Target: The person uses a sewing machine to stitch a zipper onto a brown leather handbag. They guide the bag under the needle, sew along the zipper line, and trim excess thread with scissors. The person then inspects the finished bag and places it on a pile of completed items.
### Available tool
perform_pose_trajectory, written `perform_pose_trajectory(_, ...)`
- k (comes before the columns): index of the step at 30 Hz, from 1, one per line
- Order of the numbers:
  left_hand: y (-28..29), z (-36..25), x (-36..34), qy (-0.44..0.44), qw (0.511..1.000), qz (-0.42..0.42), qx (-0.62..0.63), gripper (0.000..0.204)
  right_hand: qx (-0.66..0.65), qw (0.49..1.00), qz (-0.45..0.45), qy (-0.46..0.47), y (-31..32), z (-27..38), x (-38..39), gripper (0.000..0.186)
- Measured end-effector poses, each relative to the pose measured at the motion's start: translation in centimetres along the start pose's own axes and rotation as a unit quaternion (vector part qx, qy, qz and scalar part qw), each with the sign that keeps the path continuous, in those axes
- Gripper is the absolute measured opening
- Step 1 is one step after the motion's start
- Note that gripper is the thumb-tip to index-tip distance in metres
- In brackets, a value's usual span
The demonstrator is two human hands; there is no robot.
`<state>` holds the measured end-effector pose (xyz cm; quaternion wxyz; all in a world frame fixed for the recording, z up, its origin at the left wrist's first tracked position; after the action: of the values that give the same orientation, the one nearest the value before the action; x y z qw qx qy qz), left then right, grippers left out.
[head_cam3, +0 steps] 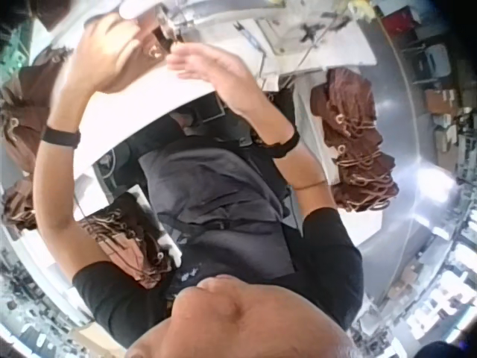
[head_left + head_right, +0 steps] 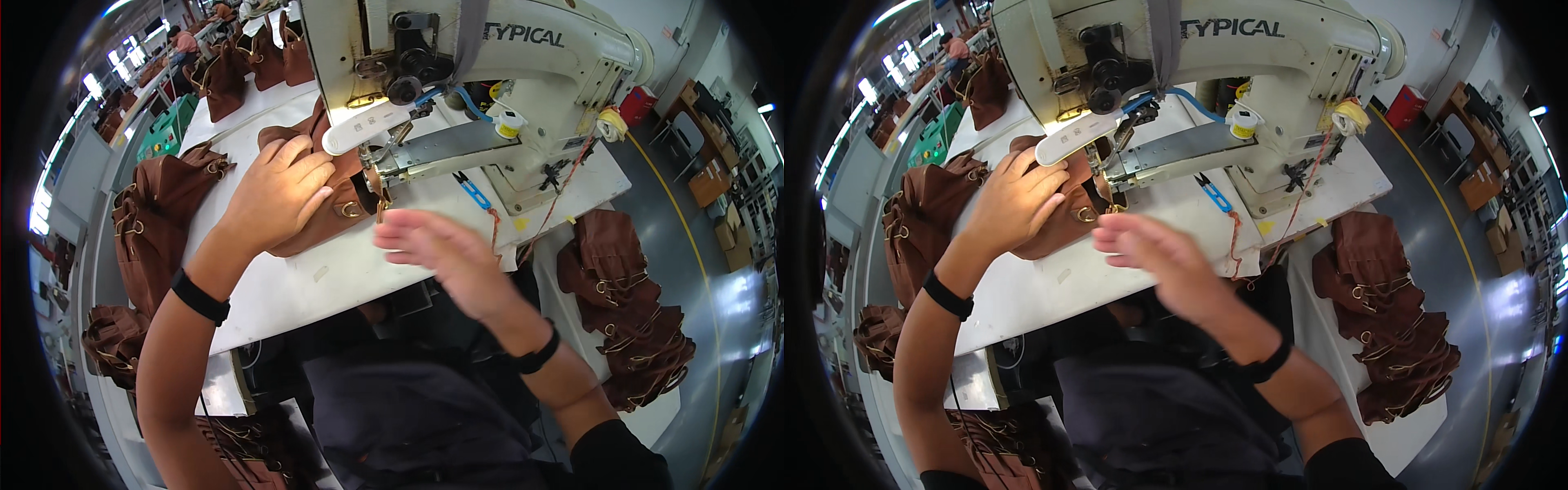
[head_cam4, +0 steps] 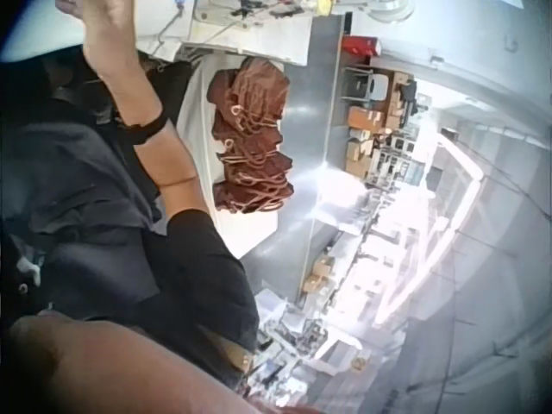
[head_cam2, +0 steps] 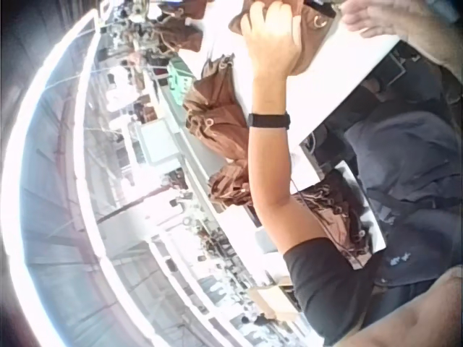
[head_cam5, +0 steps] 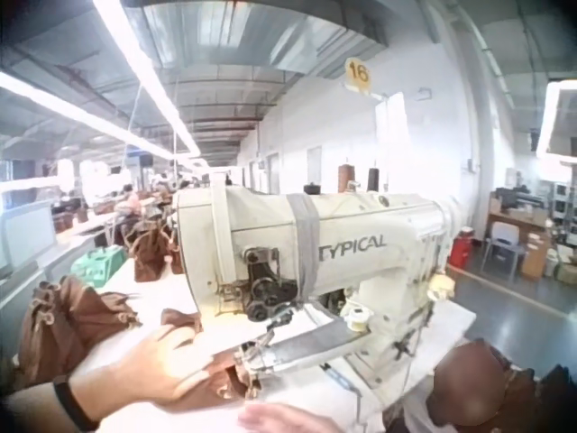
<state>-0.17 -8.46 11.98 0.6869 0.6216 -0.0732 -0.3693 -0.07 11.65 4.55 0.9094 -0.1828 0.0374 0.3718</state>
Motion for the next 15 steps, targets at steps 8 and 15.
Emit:
perform_pose_trajectory(8,-1.1,1.4,-3.7,-0.041,0.998,0.004,-0.041,0.038,0.296,0.916,-0.249,0.107,-3.9,-8.0,-6.0,0.07)
perform_pose_trajectory(15,-2.8,3.7,-5.5,0.006,0.996,0.051,0.067,0.039,0.221,0.943,-0.239,0.075,-2.1,-7.7,-6.5,0.03)
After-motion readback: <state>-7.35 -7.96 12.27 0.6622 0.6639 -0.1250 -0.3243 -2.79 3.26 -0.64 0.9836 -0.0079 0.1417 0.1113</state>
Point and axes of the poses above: each hand's wrist, its own x-axis away from the middle knuckle, its own y-axis out of the back of the hand, z = x × y, the point moved 7 cm from there along -x, towards the middle knuckle, and after that the axes turned 7 degrees about x, right-handed, at the moved point
